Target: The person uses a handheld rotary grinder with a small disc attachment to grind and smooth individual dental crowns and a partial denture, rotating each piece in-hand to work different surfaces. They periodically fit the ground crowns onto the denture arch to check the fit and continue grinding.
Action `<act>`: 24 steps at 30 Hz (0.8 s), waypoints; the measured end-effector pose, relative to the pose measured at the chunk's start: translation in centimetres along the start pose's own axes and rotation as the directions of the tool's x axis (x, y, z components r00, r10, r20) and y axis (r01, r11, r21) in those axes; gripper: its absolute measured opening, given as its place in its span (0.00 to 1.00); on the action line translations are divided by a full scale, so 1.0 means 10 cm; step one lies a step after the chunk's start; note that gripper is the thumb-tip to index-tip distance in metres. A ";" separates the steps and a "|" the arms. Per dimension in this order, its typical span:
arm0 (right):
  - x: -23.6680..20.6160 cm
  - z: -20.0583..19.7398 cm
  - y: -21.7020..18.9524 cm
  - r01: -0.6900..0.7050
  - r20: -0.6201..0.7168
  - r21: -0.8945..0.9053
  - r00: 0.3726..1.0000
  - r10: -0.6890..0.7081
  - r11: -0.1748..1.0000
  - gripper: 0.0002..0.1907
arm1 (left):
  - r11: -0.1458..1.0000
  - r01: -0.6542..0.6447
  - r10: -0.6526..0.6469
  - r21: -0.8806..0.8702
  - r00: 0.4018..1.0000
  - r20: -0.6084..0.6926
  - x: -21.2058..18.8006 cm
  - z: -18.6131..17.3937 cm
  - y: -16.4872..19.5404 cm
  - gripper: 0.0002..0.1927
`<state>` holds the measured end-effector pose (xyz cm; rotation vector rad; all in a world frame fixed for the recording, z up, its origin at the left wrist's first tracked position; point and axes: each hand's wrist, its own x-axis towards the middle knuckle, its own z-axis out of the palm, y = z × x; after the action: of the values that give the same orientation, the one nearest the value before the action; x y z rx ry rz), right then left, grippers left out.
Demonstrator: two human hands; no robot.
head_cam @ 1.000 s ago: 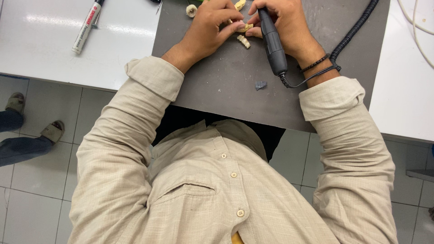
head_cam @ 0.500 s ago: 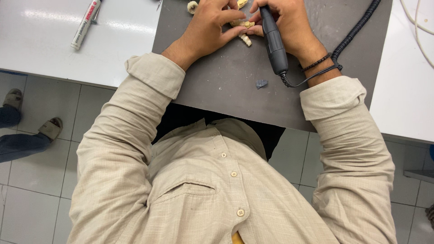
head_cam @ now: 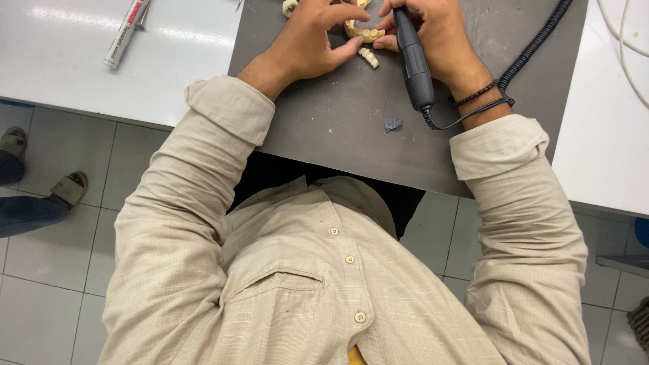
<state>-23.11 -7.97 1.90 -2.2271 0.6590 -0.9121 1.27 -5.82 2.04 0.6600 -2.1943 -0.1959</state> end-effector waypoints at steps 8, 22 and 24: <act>-0.02 -0.01 0.02 0.001 -0.016 -0.033 1.000 -0.001 0.999 0.16 | 0.992 0.068 -0.059 -0.110 0.995 0.084 0.01 0.00 -0.01 0.03; -0.01 0.00 0.02 0.002 -0.022 -0.108 1.000 -0.004 0.994 0.16 | 0.993 0.079 -0.076 -0.084 0.996 0.038 0.04 0.02 0.04 0.03; -0.01 0.01 0.02 -0.007 -0.025 -0.092 1.000 0.005 0.996 0.16 | 0.992 0.090 -0.090 -0.092 0.996 0.008 0.04 0.02 0.03 0.03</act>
<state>-23.19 -8.02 1.62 -2.2970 0.7321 -0.9241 0.77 -5.79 2.24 0.7076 -2.1475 -0.3431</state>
